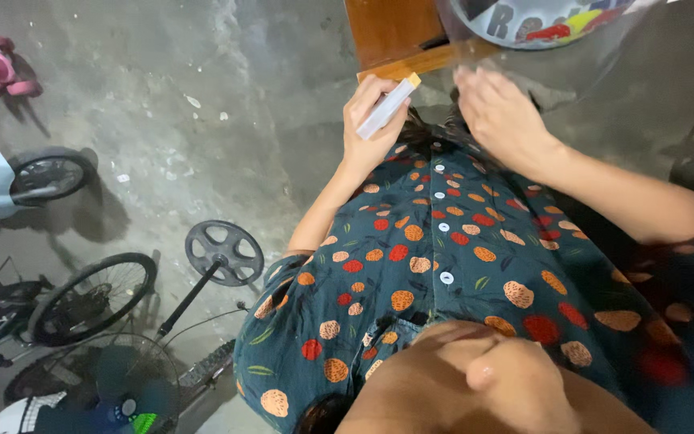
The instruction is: The person wipes a motorcycle helmet with a cloth while holding a small bottle in the other hand. The helmet is rotated and wiped repeatedly on its outer shell and visor area.
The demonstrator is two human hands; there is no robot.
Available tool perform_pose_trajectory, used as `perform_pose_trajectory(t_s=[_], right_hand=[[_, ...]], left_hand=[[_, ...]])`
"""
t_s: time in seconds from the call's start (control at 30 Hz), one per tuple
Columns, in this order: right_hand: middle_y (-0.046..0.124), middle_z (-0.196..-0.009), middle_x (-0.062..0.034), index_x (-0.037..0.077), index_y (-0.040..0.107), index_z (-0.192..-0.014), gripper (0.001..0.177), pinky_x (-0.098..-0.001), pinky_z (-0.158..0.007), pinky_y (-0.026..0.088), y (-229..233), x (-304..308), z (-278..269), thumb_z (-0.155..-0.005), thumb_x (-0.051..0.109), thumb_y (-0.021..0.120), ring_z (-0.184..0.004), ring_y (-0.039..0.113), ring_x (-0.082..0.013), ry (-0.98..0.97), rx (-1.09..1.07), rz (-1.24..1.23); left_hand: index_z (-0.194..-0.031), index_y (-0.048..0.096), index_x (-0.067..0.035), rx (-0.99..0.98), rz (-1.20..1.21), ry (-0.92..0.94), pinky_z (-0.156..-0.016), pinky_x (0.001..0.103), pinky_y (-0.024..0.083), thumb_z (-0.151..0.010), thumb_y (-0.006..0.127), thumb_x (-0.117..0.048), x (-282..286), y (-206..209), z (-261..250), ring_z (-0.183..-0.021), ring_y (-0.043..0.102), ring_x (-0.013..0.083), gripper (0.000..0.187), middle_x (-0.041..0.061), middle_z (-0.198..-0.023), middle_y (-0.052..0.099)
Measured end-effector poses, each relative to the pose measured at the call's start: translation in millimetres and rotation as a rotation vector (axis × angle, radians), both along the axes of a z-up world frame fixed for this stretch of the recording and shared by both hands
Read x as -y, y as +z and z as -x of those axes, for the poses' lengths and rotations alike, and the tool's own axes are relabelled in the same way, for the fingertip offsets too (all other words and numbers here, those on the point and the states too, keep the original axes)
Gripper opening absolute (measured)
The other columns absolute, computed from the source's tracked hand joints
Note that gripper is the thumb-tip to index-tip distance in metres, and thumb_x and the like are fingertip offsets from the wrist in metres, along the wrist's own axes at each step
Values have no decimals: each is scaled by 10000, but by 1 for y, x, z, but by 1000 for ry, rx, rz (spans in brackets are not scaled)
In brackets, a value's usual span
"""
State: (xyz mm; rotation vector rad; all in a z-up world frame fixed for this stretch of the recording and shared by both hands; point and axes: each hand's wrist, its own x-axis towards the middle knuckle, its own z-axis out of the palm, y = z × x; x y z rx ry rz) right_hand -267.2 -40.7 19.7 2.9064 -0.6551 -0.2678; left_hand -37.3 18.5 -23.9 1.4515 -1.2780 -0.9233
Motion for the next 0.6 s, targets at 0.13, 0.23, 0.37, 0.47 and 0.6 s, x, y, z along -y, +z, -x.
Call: perform_pose_trajectory(t_s=[0.13, 0.23, 0.37, 0.47, 0.6], right_hand=[[605, -1412, -120, 0, 676, -1228, 401, -390, -1182, 374, 10, 10, -8, -868, 150, 580, -1380, 513, -254, -20, 90, -266], [580, -1493, -138, 5, 647, -1307, 418, -401, -1208, 368, 13, 43, -27, -920, 150, 582, -1428, 500, -274, -14, 206, -157], [550, -1430, -159, 22, 591, -1392, 418, -399, -1177, 352, 7, 78, -59, -1007, 183, 571, -1405, 486, -283, -66, 111, 45], [593, -1401, -136, 74, 617, -1379, 547, -370, -1188, 326, 7, 66, -71, -882, 287, 531, -1380, 494, -240, 19, -173, 370], [650, -1280, -137, 36, 696, -1139, 389, -373, -1169, 335, 9, 43, -52, -842, 243, 555, -1282, 555, -261, 160, -304, 74]], left_hand=[[-995, 634, -9, 6, -13, 9, -686, 289, 494, -864, 755, 10, 4, 9, -13, -734, 602, 186, 179, 79, -918, 596], [-1023, 629, -12, -42, -13, -28, -723, 289, 518, -886, 729, 17, 7, 15, -24, -786, 650, 190, 172, 83, -968, 605], [-1063, 618, -7, -57, -3, -63, -775, 301, 542, -906, 711, 21, 15, 24, -35, -868, 668, 215, 185, 95, -1031, 609], [-1047, 614, -13, 10, -7, -50, -759, 305, 526, -892, 748, 3, 22, 27, -42, -860, 647, 232, 205, 91, -1018, 610], [-1080, 590, -10, 4, -113, -66, -706, 306, 496, -871, 772, -19, 30, 30, -46, -776, 605, 240, 277, 108, -996, 573]])
